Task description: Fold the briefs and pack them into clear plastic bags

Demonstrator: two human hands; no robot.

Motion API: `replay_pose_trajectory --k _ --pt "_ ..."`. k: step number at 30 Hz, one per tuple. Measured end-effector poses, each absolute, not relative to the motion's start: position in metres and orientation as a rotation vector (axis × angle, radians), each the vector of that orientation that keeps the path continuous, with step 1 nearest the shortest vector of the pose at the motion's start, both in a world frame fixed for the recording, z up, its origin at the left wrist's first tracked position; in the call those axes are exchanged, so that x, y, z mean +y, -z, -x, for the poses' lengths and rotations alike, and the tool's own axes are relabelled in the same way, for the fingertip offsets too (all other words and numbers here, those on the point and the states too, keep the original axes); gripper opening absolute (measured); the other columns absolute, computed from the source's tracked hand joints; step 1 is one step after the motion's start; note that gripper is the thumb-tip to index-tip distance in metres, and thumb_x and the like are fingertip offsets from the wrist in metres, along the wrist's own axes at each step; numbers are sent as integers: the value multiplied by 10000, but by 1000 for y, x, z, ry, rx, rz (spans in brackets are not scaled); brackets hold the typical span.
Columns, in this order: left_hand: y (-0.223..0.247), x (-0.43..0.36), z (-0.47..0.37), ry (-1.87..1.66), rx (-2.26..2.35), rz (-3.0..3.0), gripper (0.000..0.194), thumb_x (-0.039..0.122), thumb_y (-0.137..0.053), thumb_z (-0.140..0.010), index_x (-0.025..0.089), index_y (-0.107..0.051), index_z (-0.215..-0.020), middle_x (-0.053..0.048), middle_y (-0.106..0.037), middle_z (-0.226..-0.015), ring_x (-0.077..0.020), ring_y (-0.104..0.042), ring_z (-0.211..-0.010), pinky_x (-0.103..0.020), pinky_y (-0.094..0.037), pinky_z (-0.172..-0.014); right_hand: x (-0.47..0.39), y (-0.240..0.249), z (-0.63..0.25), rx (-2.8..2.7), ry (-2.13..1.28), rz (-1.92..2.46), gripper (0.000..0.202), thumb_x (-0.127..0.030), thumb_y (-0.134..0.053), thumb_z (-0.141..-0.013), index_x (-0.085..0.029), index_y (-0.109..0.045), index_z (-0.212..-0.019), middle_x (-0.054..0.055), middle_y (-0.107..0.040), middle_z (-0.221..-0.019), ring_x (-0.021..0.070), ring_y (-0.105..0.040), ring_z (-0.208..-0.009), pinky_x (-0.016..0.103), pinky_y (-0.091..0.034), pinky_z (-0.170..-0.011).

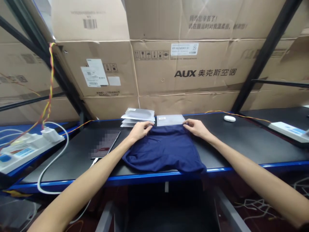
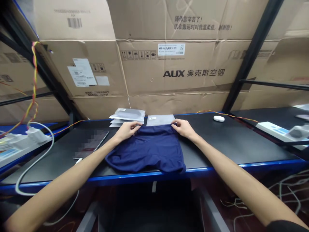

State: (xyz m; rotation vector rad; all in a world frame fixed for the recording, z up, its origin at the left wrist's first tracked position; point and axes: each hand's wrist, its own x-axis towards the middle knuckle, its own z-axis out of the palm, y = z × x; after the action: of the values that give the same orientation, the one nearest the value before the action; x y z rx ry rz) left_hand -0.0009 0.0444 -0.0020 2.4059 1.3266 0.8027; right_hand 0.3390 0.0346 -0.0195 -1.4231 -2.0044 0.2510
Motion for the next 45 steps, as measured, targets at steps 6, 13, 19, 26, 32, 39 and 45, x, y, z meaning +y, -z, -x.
replay_pose_trajectory --k 6,13,19,26,32,39,45 --pt "3 47 1 -644 1462 -2660 366 338 -441 -958 183 -747 -1088 -97 -725 -1059 -249 -676 -946 -340 -513 -873 45 26 -337 -2080 -179 1482 303 -458 -577 -817 -197 -711 -897 21 -626 -673 193 -568 -614 313 -431 -632" --pt "-10 20 0 -662 1047 -2754 426 461 -500 -958 209 -666 -1259 -84 -610 -1358 -240 -547 -1269 -382 -392 -1128 33 21 -328 -2094 52 1437 324 -423 -487 -915 -207 -708 -1009 133 -667 -1004 308 -574 -1002 429 -452 -916" --pt "-7 -2 -8 -251 902 -2778 685 620 -519 -925 297 -389 -1516 -47 -262 -1624 -281 -231 -1503 -446 -172 -1238 4 13 -301 -2377 -150 1093 490 -549 -463 -958 -253 -632 -1310 108 -583 -1381 319 -497 -1286 476 -362 -1110" --pt "8 0 -9 -75 907 -2781 779 678 -477 -917 361 -195 -1571 -34 -120 -1651 -306 -87 -1527 -512 -75 -1234 -10 11 -298 -2715 -522 1154 716 -696 -426 -930 -331 -331 -1539 14 -195 -1648 293 -118 -1521 496 -100 -1237" --pt "7 0 -7 -54 920 -2758 788 681 -483 -914 364 -187 -1572 -34 -99 -1652 -312 -85 -1526 -493 -123 -1232 -9 10 -297 -2719 -520 1147 722 -695 -442 -927 -335 -321 -1540 16 -185 -1642 296 -113 -1520 512 -71 -1238" --pt "6 1 -8 -65 915 -2748 791 674 -504 -906 353 -215 -1569 -32 -110 -1652 -312 -101 -1525 -481 -114 -1237 -11 9 -297 -2725 -503 1168 721 -697 -438 -926 -333 -328 -1538 16 -193 -1641 296 -119 -1519 509 -88 -1238" --pt "4 -2 -9 -41 928 -2748 795 696 -481 -903 357 -211 -1569 -32 -106 -1651 -315 -107 -1524 -491 -128 -1232 -10 10 -297 -2718 -504 1151 716 -682 -454 -928 -324 -337 -1537 27 -194 -1640 301 -127 -1518 510 -91 -1237"
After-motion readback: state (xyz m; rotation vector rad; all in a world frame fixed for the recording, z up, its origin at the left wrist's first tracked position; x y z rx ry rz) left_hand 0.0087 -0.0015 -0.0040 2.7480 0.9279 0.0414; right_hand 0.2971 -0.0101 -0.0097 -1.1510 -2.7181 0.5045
